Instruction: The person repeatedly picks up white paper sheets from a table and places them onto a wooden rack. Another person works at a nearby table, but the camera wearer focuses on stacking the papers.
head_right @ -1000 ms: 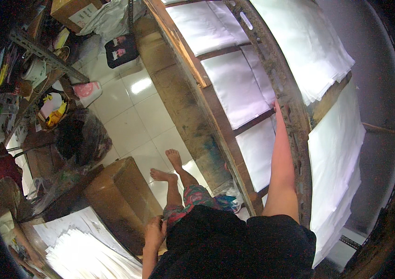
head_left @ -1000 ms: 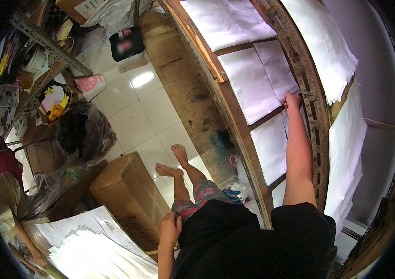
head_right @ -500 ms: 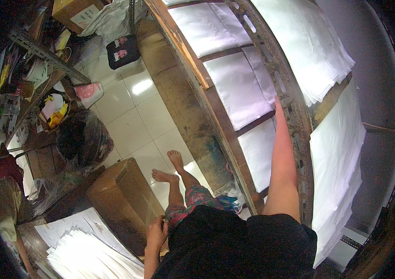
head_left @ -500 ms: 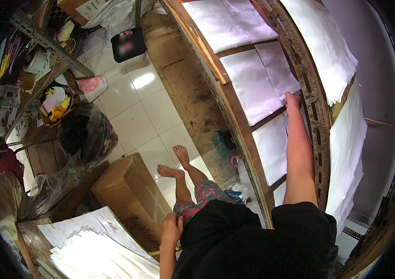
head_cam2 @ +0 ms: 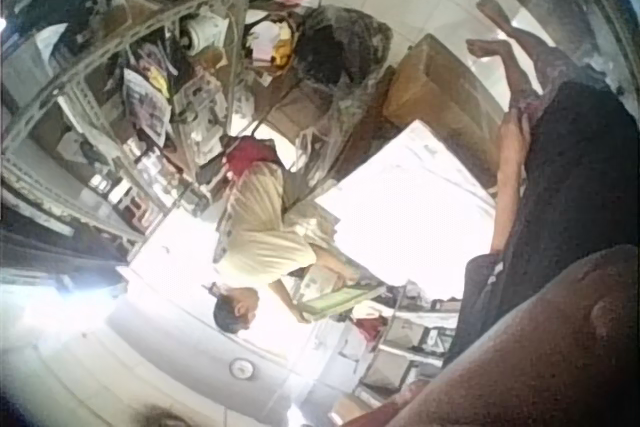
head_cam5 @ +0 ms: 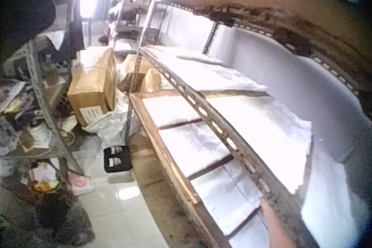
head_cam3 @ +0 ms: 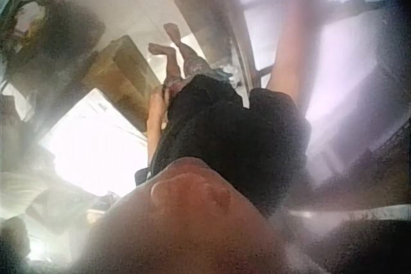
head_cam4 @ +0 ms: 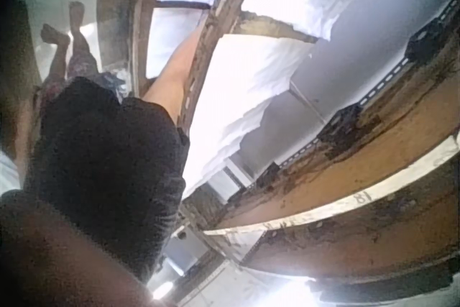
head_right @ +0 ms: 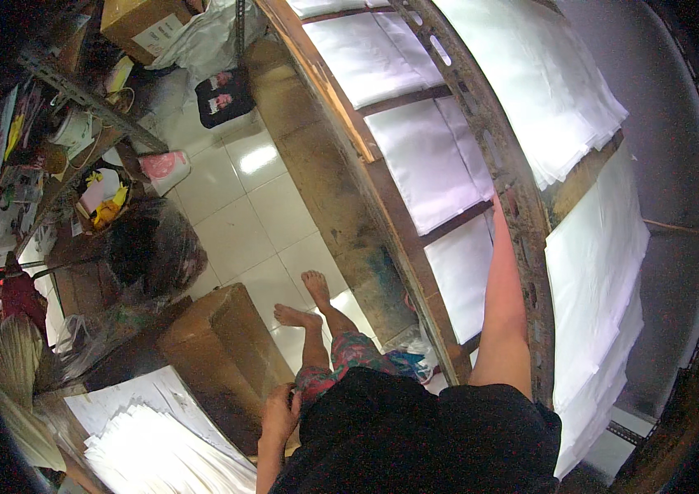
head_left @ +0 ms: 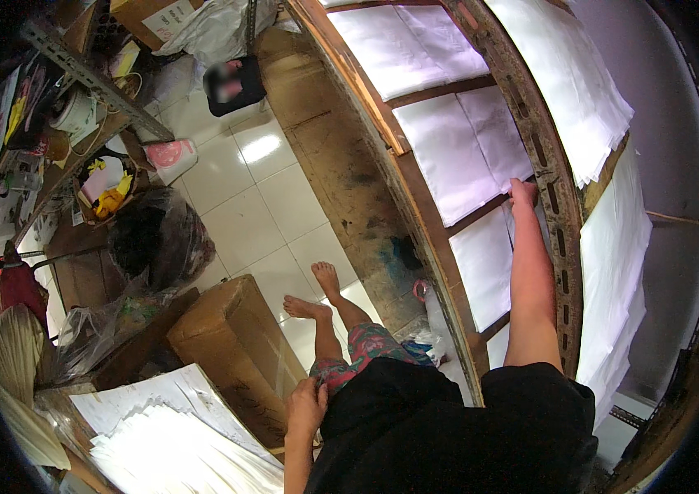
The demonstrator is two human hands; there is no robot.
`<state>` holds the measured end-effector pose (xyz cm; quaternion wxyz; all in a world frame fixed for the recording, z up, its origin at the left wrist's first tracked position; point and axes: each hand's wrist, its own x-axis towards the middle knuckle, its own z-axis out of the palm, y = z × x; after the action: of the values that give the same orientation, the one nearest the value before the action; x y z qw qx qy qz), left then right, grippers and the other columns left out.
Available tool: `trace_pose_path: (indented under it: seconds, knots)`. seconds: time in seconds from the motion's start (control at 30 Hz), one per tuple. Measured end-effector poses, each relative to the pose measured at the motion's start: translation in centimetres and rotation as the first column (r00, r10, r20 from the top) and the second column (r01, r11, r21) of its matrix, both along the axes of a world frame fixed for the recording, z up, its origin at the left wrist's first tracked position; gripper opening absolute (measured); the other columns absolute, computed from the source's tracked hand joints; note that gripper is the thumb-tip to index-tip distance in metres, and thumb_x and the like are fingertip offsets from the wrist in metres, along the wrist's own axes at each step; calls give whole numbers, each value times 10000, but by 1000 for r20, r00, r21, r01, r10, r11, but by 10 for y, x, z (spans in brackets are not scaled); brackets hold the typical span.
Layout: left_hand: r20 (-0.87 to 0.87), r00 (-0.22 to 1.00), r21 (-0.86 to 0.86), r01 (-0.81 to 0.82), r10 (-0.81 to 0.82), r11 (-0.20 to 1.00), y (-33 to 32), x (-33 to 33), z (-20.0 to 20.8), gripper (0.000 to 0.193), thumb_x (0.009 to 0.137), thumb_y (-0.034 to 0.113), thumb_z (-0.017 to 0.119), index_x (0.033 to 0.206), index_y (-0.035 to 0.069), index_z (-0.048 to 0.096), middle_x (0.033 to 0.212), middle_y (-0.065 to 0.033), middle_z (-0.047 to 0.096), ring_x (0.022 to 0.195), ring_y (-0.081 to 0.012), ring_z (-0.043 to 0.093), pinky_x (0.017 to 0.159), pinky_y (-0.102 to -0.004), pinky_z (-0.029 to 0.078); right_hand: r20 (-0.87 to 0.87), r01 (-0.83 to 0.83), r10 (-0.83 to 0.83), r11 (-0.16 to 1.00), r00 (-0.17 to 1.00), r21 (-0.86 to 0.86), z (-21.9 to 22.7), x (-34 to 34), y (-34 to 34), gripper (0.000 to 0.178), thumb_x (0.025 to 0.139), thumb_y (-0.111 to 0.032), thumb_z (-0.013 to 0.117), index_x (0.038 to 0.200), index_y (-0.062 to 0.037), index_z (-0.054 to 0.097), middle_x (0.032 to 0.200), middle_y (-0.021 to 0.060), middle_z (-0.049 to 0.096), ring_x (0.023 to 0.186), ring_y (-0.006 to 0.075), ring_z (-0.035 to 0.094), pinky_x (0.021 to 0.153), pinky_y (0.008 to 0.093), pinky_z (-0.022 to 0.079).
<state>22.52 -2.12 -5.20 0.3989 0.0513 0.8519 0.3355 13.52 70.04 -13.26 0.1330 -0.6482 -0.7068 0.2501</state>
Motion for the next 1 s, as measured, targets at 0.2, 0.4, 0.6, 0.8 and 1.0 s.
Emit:
trace_pose_path:
  seconds: [0.2,0.4,0.6,0.8,1.0]
  knots:
    - [-113,994,10,12,-11,1000,2,-12,26,236,906,229,609,1002,14,615,956,-212,640,877,-409,631,769,-488,505,4,-68,69,968,998,241,-5,0,-2,356,826,-257,669,967,66,613,968,197,636,877,317,591,796,415,447]
    - [-317,939,121,-95,129,988,-7,-30,73,218,901,244,613,979,41,597,898,-174,623,836,-369,637,737,-461,511,-390,-303,383,919,837,252,10,-49,-117,349,918,-157,574,1196,47,522,1134,186,603,970,314,599,917,406,468]
    - [-585,747,138,-292,316,946,-36,-26,144,231,918,251,599,1040,55,611,887,-134,598,824,-349,627,732,-456,503,-671,-796,552,598,496,-96,63,-124,-375,218,967,-108,553,1175,-45,538,1060,48,582,703,90,494,540,232,408]
    - [-778,503,34,-565,377,824,-105,7,200,272,884,237,646,1065,35,627,914,-139,620,813,-331,630,723,-429,513,-687,-980,699,147,199,-135,23,-169,-494,153,962,-108,553,1094,-37,579,938,33,581,798,118,535,691,281,461]
    - [-842,405,-182,-835,355,520,-203,38,231,303,844,239,681,1052,26,625,946,-158,615,849,-346,620,747,-436,514,-705,-918,663,-70,250,-391,26,-136,-558,141,962,-125,536,1093,-78,559,852,48,579,588,114,518,483,249,407]
